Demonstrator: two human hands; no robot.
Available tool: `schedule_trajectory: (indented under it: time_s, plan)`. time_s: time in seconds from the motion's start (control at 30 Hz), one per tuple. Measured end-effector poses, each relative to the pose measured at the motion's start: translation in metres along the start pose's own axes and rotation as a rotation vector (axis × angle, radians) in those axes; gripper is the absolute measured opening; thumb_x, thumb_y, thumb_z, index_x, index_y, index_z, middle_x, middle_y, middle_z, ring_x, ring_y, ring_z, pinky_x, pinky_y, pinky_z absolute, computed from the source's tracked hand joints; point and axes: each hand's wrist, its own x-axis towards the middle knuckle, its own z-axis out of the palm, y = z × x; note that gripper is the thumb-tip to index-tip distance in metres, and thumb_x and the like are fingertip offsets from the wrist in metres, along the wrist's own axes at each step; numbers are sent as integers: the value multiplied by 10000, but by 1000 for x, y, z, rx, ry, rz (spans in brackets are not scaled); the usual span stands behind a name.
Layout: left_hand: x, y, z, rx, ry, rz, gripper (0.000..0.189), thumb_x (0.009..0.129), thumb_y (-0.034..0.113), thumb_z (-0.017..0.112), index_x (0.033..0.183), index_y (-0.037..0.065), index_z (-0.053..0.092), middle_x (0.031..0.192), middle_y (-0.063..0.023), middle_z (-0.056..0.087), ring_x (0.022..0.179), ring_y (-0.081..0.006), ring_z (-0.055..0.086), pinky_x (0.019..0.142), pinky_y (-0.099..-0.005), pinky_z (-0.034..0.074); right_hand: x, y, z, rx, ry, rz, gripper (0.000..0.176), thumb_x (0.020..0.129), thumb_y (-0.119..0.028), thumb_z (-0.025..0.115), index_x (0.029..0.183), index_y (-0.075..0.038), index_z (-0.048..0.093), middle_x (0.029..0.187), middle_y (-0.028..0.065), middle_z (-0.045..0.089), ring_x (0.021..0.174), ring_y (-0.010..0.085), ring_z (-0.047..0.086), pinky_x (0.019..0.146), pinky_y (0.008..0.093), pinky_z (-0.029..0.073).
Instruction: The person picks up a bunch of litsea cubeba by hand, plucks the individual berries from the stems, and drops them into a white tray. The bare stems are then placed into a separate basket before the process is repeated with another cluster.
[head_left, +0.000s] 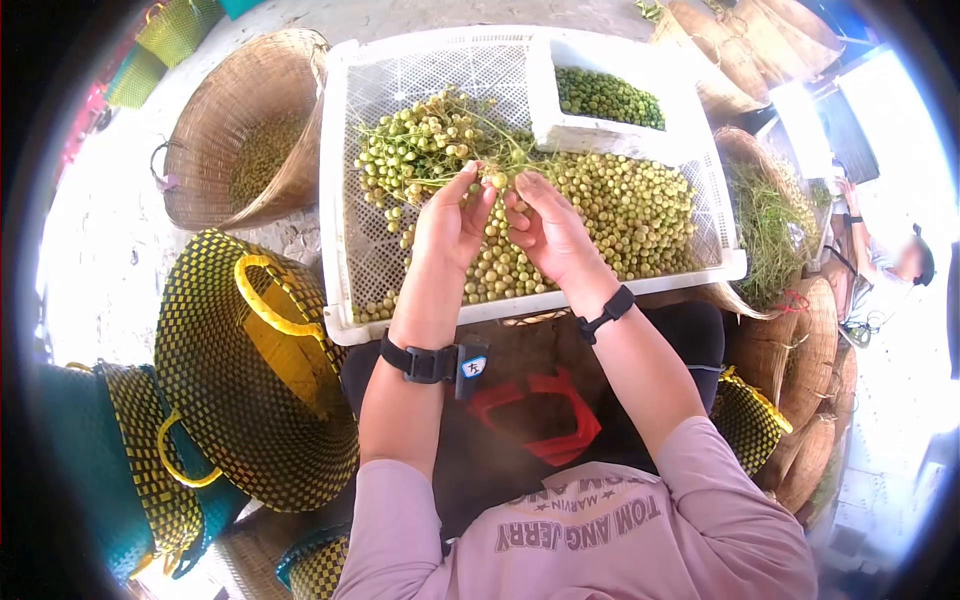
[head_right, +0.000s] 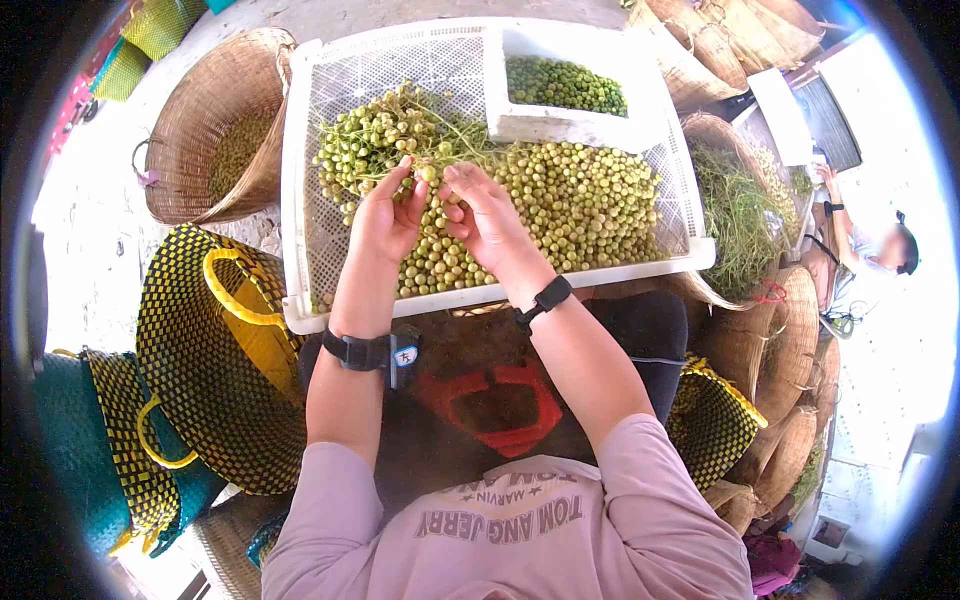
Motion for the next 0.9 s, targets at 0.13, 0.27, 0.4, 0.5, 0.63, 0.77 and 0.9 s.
schedule_trajectory:
  time_s: [0.13,0.27,0.4,0.5,0.63,0.77,0.9]
  plan:
    - [-2,1,3,-14,28,23,148,912,105,585,1022,12,618,839,-84,639,694,-150,648,615,-193,592,1,0,-8,-9,-38,-8,164,901,-237,610,1013,-121,580,771,-15,545,594,63,455,462,187,328]
    - [4,6,-2,-46,59,60,148,902,105,597,1012,9,620,824,-91,639,675,-156,650,596,-199,595,2,-2,-15,96,6,19,189,902,-252,584,1014,-101,580,780,14,556,594,77,462,458,193,330]
    - [1,4,-1,15,29,22,155,907,109,591,1026,13,615,820,-87,636,655,-155,653,588,-196,593,3,-1,-10,94,3,-6,228,875,-288,641,1001,-109,576,792,5,567,576,72,460,434,181,311]
    - [1,4,1,54,53,-15,170,915,113,581,1052,15,601,837,-81,637,665,-148,655,587,-191,588,2,-3,-7,29,-4,12,236,856,-284,674,982,-111,574,795,-1,568,557,66,453,422,170,293]
    - [0,4,2,77,64,-15,179,921,118,572,1068,18,592,855,-74,638,670,-140,653,588,-184,583,0,-8,-5,82,-33,50,226,845,-266,687,962,-107,578,778,-5,563,547,63,446,417,165,279]
    - [-1,4,3,97,33,-59,184,926,123,567,1078,21,583,876,-77,642,677,-131,648,591,-177,580,5,-9,-13,168,-117,200,187,836,-234,681,916,-104,574,751,5,557,529,65,427,419,179,281]
    - [-4,5,6,90,6,-75,187,928,126,563,1080,17,579,887,-82,645,679,-130,646,587,-174,577,5,-7,-17,243,-180,217,190,868,-251,598,932,-73,575,755,9,521,526,68,386,416,174,275]
